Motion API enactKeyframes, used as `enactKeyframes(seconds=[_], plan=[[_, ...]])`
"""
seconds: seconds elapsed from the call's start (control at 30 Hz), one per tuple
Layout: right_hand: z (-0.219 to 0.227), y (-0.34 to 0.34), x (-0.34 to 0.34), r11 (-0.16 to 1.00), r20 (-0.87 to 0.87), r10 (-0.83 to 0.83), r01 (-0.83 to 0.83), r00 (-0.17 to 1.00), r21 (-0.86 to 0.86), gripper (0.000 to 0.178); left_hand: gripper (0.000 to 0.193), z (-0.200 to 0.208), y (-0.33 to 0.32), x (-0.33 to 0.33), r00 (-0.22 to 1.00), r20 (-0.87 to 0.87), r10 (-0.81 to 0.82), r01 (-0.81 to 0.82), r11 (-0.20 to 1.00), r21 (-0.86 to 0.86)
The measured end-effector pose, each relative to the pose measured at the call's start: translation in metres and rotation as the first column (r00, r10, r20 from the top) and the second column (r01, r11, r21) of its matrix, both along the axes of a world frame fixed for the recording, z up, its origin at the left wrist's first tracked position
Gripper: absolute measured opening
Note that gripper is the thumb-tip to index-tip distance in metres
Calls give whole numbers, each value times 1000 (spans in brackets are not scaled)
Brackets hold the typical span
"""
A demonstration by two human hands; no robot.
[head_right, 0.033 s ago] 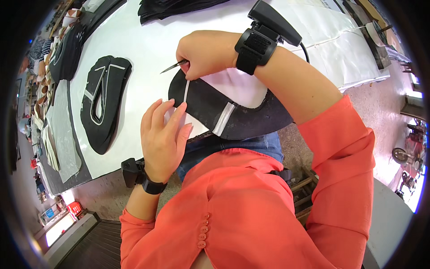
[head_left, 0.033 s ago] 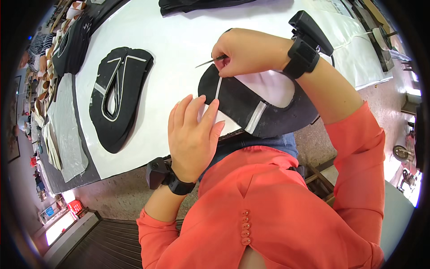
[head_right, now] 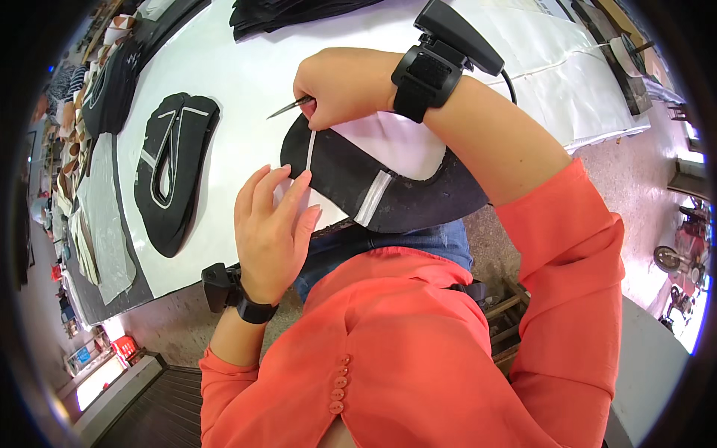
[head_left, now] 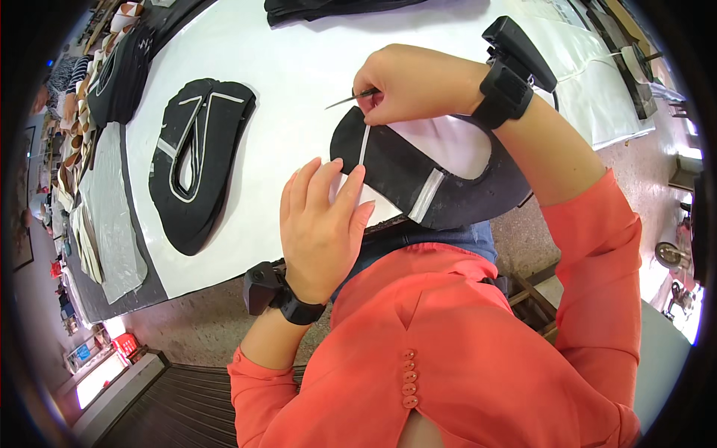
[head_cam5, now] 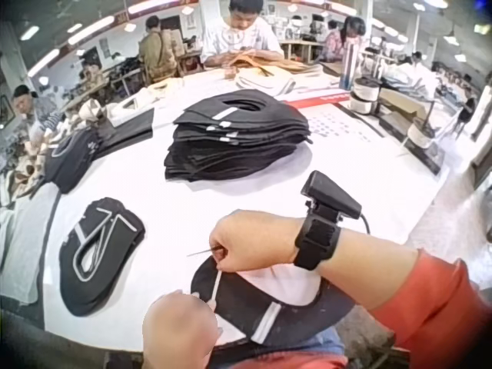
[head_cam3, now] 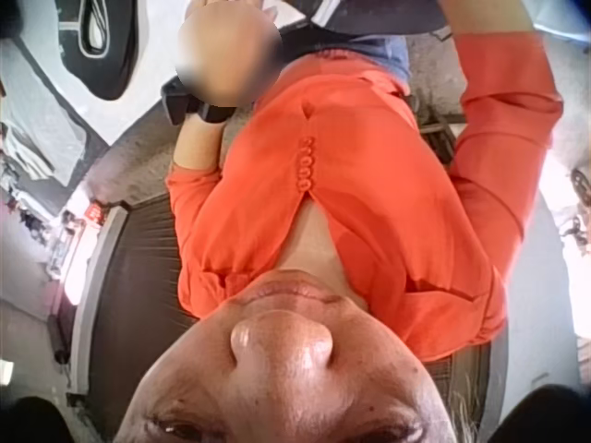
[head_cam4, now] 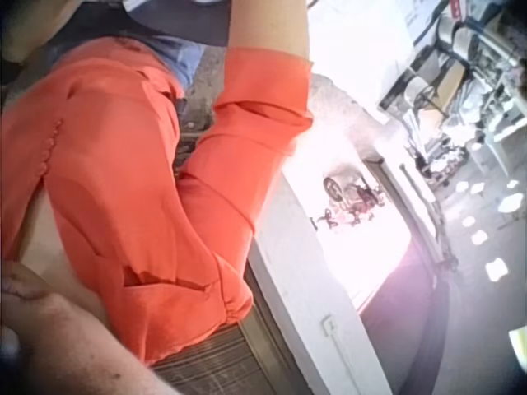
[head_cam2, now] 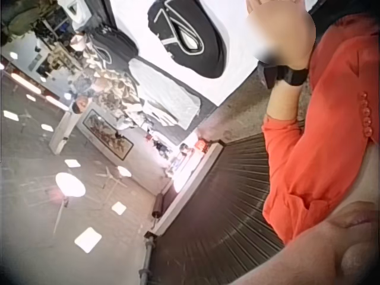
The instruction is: Trimming thread and excess material from shoe upper components using snips.
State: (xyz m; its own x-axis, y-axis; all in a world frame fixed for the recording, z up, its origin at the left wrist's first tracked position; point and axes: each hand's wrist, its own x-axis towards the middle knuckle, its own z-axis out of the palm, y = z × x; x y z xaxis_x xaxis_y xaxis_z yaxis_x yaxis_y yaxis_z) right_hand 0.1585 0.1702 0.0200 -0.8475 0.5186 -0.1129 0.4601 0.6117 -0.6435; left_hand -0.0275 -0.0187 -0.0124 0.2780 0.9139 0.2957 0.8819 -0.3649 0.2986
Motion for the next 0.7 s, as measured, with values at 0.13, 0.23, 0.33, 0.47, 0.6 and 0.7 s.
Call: enactKeyframes(seconds=[0.13, 0.23, 0.33, 0.47, 0.6, 0.7], plan=[[-1, 3, -2, 998, -43, -43, 44, 998, 36, 22, 41, 2, 3, -1, 1000, -2, -7, 7, 1000, 13], [-7, 5, -3, 998, -9, -52, 52, 999, 39, 22, 35, 3, 9, 1, 999, 12, -34, 33, 998, 51], [-7, 4, -8, 997, 20, -66, 66, 998, 32, 22, 30, 7, 21, 0, 997, 12, -71, 70, 995, 71], [-14, -2, -7, 990, 6, -103, 102, 995, 93, 22, 25, 3, 43, 1, 980, -11, -197, 197, 975, 105], [-18, -27, 12, 922, -98, -190, 212, 977, 323, 25, 25, 5, 46, 4, 976, -91, -196, 203, 976, 76], [-3, -38, 33, 905, -68, -242, 250, 968, 344, 26, 26, 5, 46, 6, 979, -93, -181, 187, 980, 65]])
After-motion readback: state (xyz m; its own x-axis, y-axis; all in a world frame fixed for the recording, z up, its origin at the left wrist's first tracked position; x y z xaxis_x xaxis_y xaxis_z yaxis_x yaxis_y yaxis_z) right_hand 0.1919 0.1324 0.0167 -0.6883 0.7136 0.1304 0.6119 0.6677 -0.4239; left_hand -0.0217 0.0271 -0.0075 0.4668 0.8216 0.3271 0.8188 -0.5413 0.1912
